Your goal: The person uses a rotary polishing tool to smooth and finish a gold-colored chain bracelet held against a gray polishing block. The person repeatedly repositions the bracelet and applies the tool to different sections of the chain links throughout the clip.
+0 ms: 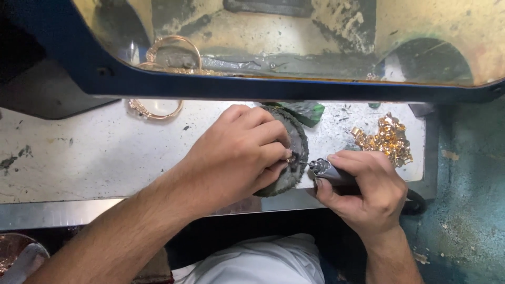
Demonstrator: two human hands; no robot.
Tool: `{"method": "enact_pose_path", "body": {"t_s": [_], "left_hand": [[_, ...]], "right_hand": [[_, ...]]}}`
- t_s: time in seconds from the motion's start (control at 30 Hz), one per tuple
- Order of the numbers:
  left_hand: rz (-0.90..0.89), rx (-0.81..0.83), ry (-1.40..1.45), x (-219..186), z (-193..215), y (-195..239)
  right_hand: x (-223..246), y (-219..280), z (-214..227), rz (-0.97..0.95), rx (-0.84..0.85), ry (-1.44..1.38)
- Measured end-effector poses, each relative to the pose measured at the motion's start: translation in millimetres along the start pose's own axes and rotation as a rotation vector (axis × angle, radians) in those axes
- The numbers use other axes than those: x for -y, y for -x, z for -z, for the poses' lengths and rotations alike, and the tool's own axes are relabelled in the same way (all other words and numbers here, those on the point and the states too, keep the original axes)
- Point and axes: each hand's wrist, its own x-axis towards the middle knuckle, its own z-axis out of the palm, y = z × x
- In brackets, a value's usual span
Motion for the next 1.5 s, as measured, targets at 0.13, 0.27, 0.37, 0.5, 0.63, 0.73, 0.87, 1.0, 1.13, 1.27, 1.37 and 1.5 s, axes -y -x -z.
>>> {"method": "enact_pose_path", "body": {"t_s": [0.13, 0.27, 0.37, 0.5, 0.63, 0.73, 0.87, 1.0, 1.13, 1.27, 1.37, 1.5], "left_hand": [[-0.012, -0.022, -0.020, 0.7, 0.1, 0.2], [0.002, 0.004, 0.008, 0.2, 0.0, 0.6], [0.011, -0.003, 0.077, -3.6, 5.8, 1.5], [-0.010, -0.006, 0.163, -1.7, 8.2, 4.8], [-0.008, -0.036, 0.212, -5.2, 7.5, 2.7], [0.121, -0.043, 0.290, -8.2, 8.5, 4.5], [0.132, -0.053, 0.274, -8.0, 5.5, 10.8], [0.034, -0.089, 0.166, -7.6, 2.3, 14.5], [0.015, -0.091, 0.010, -10.9, 1.2, 15.1], [0.008, -0.114, -0.066, -12.2, -0.1, 12.8], [0.010, -0.125, -0.075, -12.7, 0.8, 13.0], [-0.004, -0.131, -0.100, -12.0, 0.2, 13.1]], "right_hand": [[-0.4, -0.9, -0.2, -0.005, -0.002, -0.029], [0.2, -1.9, 1.0, 0.010, 0.014, -0.006], [4.2, -0.8, 9.2, -0.063, 0.026, -0.030], [-2.6, 2.8, 23.5, -0.662, 0.068, -0.055], [24.6, -62.8, 30.6, -0.790, 0.161, -0.719], [34.1, -83.6, 31.9, -0.652, 0.416, -0.736], [46.7, -96.1, 29.0, -0.730, 0.569, -0.452], [52.3, -96.3, 29.9, -0.824, 0.589, -0.314], [52.6, -88.9, 29.8, -0.802, 0.522, -0.312], [49.2, -84.3, 29.6, -0.766, 0.487, -0.515], [51.0, -78.2, 25.0, -0.772, 0.478, -0.487], [55.9, -77.0, 24.5, -0.811, 0.486, -0.340]]}}
